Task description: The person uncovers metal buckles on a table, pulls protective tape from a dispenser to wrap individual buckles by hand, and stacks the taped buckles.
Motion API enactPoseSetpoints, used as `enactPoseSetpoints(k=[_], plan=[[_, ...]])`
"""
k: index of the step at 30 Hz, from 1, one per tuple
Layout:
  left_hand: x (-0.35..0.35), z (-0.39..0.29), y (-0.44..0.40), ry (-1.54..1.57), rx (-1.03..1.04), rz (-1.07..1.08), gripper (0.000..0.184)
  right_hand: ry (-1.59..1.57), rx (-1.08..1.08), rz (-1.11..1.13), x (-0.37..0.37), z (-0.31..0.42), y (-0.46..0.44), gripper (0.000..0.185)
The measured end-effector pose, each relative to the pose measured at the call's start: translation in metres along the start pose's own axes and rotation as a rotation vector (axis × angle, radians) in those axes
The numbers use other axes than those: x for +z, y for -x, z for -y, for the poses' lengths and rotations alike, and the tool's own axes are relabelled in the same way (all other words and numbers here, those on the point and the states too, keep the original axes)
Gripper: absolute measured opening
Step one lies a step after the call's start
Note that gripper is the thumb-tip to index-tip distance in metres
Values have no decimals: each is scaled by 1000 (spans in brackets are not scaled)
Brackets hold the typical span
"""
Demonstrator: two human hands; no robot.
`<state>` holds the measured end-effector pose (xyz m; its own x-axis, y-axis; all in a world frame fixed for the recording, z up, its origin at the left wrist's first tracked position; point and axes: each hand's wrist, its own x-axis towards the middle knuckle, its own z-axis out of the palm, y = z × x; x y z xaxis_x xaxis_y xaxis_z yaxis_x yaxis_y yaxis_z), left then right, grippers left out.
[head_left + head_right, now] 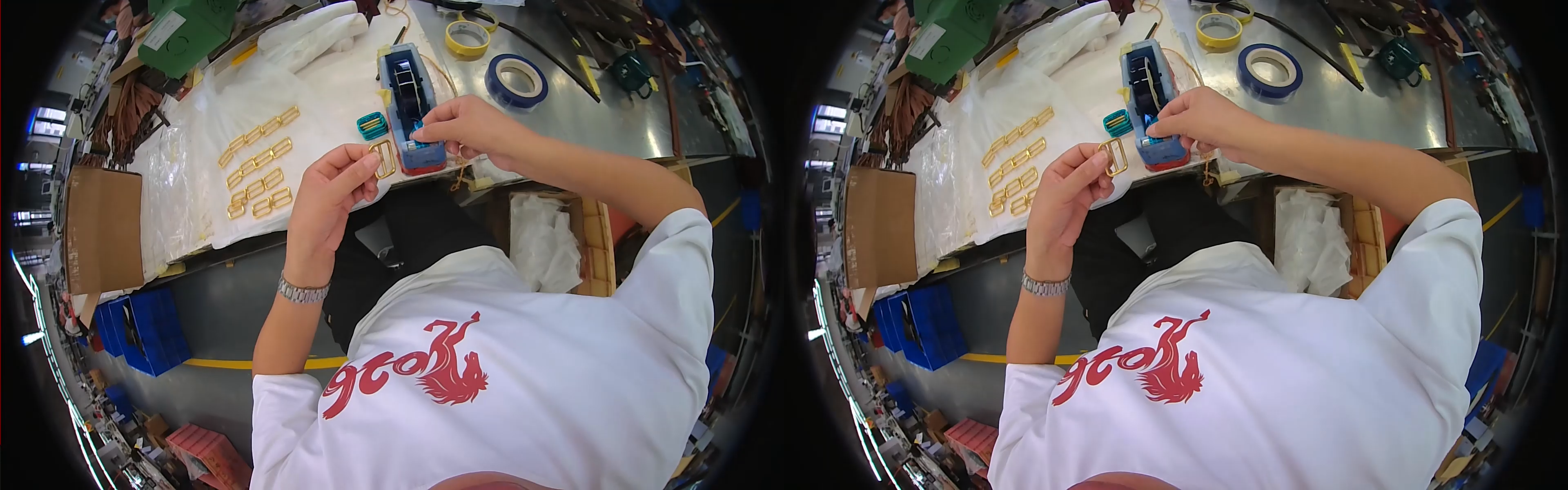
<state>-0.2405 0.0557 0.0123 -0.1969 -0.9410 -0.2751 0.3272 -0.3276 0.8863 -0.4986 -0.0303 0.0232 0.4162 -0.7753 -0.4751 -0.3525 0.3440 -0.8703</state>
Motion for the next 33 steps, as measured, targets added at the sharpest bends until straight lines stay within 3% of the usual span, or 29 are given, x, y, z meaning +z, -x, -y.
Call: enactPoseSetpoints(k=[10,14,20,33], plan=[[15,-17,12,-93,52,31,17,-226,-149,-5,8,8,48,17],[25,-20,22,-151,7,73,20,-331,-152,67,30,-29,78,16],[38,-13,21,-306,-65,113,21,-419,-184,-11,50,-71,77,20],[48,2,6,-402,-106,95,20,-415,-251,-16,55,-68,82,29]])
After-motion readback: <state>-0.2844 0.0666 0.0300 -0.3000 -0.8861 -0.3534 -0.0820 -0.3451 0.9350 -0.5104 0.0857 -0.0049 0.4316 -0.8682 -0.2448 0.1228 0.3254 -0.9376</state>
